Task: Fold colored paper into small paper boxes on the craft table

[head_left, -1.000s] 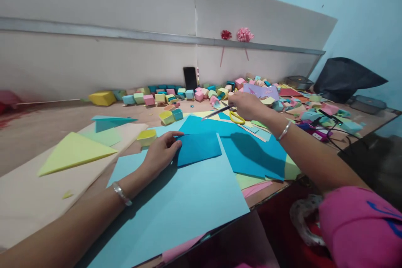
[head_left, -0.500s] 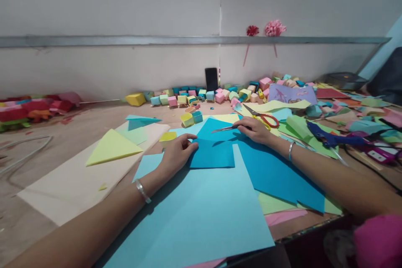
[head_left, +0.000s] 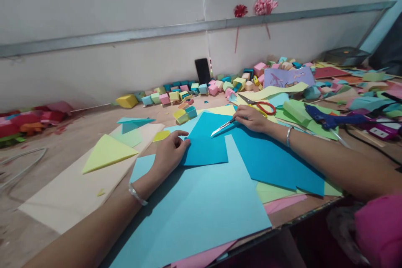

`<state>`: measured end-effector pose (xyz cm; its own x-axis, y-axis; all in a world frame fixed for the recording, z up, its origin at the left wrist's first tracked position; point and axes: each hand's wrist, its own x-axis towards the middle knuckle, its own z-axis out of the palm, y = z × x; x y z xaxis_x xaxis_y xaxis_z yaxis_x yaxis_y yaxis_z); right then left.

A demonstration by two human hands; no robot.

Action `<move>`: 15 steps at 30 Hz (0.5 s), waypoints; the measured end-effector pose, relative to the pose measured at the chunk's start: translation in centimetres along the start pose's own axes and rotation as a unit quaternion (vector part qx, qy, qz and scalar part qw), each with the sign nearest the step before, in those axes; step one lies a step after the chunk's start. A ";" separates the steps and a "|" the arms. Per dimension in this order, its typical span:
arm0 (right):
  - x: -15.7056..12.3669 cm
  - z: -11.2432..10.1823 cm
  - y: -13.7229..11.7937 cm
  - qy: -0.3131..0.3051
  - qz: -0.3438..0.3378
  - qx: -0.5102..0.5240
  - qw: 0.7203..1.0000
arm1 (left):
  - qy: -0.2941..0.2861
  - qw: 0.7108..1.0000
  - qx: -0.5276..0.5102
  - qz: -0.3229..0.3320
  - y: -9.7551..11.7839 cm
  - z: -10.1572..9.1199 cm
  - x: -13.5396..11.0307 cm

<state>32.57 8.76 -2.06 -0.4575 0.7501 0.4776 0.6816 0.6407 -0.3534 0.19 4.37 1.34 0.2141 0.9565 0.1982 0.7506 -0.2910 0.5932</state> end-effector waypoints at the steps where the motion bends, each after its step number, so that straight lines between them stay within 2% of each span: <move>1: -0.1 -0.1 0.1 0.000 0.002 -0.003 1.000 | 0.000 1.000 0.001 0.001 -0.1 0.0 0.0; 15: -0.6 -0.7 0.7 -0.015 -0.020 -0.016 1.000 | 0.013 1.000 0.027 0.011 -0.4 0.2 0.1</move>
<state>33.74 8.62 -2.03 -0.5008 0.7292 0.4663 0.6805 0.6647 -0.3085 0.01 4.57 0.98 0.2150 0.9490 0.2305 0.7787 -0.3090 0.5460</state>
